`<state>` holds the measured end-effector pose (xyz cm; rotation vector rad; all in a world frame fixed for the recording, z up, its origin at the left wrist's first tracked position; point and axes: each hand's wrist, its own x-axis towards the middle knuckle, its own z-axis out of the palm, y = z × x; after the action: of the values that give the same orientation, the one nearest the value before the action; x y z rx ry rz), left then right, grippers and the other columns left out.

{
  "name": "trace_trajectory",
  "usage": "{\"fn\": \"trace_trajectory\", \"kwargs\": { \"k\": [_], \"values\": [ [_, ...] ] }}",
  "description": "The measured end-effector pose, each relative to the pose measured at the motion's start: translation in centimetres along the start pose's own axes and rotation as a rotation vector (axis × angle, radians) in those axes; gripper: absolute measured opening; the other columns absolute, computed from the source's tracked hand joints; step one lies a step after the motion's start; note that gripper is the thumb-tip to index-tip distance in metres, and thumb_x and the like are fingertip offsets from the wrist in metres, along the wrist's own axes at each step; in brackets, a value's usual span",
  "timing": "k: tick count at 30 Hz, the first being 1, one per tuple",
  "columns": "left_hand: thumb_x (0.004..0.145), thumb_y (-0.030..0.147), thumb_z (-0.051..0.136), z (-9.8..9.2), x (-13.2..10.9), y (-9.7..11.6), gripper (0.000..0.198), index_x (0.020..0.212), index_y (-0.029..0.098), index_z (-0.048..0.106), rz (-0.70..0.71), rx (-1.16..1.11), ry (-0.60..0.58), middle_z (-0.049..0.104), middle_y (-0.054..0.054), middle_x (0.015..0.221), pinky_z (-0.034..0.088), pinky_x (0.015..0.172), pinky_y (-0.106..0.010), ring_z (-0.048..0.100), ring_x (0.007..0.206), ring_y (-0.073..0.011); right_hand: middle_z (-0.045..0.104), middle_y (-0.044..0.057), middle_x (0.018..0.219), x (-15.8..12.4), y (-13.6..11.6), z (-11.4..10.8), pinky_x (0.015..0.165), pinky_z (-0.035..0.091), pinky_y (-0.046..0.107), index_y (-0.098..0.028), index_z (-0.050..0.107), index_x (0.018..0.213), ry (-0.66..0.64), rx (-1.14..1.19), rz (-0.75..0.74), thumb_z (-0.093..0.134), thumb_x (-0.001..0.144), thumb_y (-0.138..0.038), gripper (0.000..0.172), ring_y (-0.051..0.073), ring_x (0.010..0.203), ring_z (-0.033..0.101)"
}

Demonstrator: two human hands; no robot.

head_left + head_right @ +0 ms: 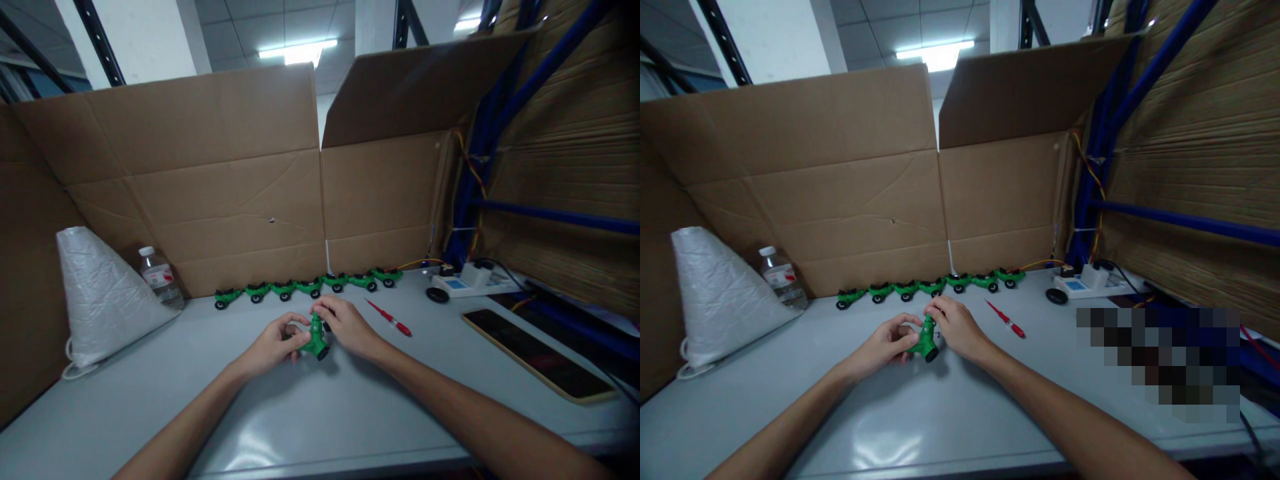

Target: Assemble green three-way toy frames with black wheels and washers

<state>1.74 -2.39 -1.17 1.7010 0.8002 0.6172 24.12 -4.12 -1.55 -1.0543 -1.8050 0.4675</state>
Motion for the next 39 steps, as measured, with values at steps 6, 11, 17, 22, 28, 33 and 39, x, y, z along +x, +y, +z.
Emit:
{"fn": "trace_trajectory", "kwargs": {
  "k": [6, 11, 17, 22, 28, 33, 39],
  "values": [
    [0.084, 0.058, 0.079, 0.2, -0.5, 0.3, 0.055, 0.119, 0.018, 0.063, -0.083, -0.038, -0.176, 0.066, -0.001, 0.086, 0.033, 0.049, -0.021, 0.05, 0.054, -0.0079, 0.07, 0.004, 0.09, -0.5, -0.8, 0.6, 0.082, 0.045, 0.029, -0.019, 0.07, 0.088, -0.05, 0.044, -0.056, 0.052, 0.106, -0.029, 0.027, 0.019, 0.089, 0.063],
    [0.088, 0.06, 0.074, 0.4, -0.9, 1.4, 0.044, 0.093, 0.016, 0.069, -0.065, 0.005, -0.189, 0.062, -0.001, 0.077, 0.031, 0.049, -0.021, 0.046, 0.054, -0.0085, 0.073, 0.004, 0.095, -0.5, -0.9, 0.7, 0.082, 0.046, 0.029, -0.02, 0.071, 0.097, -0.05, 0.069, -0.054, 0.053, 0.106, -0.029, 0.022, 0.019, 0.09, 0.065],
    [0.091, 0.061, 0.07, 0.3, -0.5, 1.4, 0.045, 0.095, 0.016, 0.065, -0.034, -0.01, 0.022, 0.069, -0.004, 0.081, 0.037, 0.052, -0.022, 0.056, 0.059, -0.0114, 0.074, 0.007, 0.104, 0.2, 0.8, -1.1, 0.09, 0.041, 0.035, -0.02, 0.068, 0.107, 0.007, -0.438, 0.004, 0.047, 0.108, -0.025, 0.021, 0.024, 0.101, 0.064],
    [0.09, 0.057, 0.073, -0.3, 0.3, 0.4, 0.043, 0.097, 0.017, 0.06, -0.018, -0.19, 0.21, 0.073, -0.007, 0.086, 0.044, 0.059, -0.025, 0.063, 0.066, -0.0147, 0.071, 0.021, 0.112, 0.3, 2.4, -3.6, 0.094, 0.036, 0.046, -0.014, 0.068, 0.108, 0.065, -0.961, 0.207, 0.042, 0.107, -0.019, 0.027, 0.034, 0.109, 0.059],
    [0.086, 0.049, 0.076, -0.8, 0.6, 0.0, 0.038, 0.097, 0.016, 0.061, -0.011, -0.469, 0.297, 0.071, -0.007, 0.09, 0.048, 0.065, -0.027, 0.065, 0.078, -0.0179, 0.07, 0.028, 0.116, 0.1, 4.6, -5.6, 0.091, 0.038, 0.049, -0.008, 0.069, 0.116, 0.004, -1.097, 0.429, 0.049, 0.102, -0.017, 0.027, 0.039, 0.111, 0.062],
    [0.086, 0.044, 0.073, -1.1, 0.2, 1.2, 0.031, 0.095, 0.018, 0.061, -0.048, -0.624, 0.265, 0.067, -0.005, 0.089, 0.049, 0.067, -0.028, 0.063, 0.079, -0.0179, 0.072, 0.026, 0.12, -0.2, 5.2, -5.5, 0.093, 0.04, 0.048, -0.011, 0.07, 0.119, -0.13, -1.093, 0.445, 0.047, 0.098, -0.006, 0.032, 0.036, 0.112, 0.066],
    [0.087, 0.044, 0.073, -0.9, -0.3, 2.2, 0.031, 0.095, 0.018, 0.06, -0.048, -0.694, 0.216, 0.06, -0.002, 0.081, 0.046, 0.064, -0.027, 0.057, 0.072, -0.0152, 0.073, 0.023, 0.116, 0.2, 3.8, -4.8, 0.089, 0.041, 0.04, -0.011, 0.063, 0.12, -0.108, -1.053, 0.364, 0.039, 0.1, -0.002, 0.033, 0.032, 0.11, 0.067]
  ]
}}
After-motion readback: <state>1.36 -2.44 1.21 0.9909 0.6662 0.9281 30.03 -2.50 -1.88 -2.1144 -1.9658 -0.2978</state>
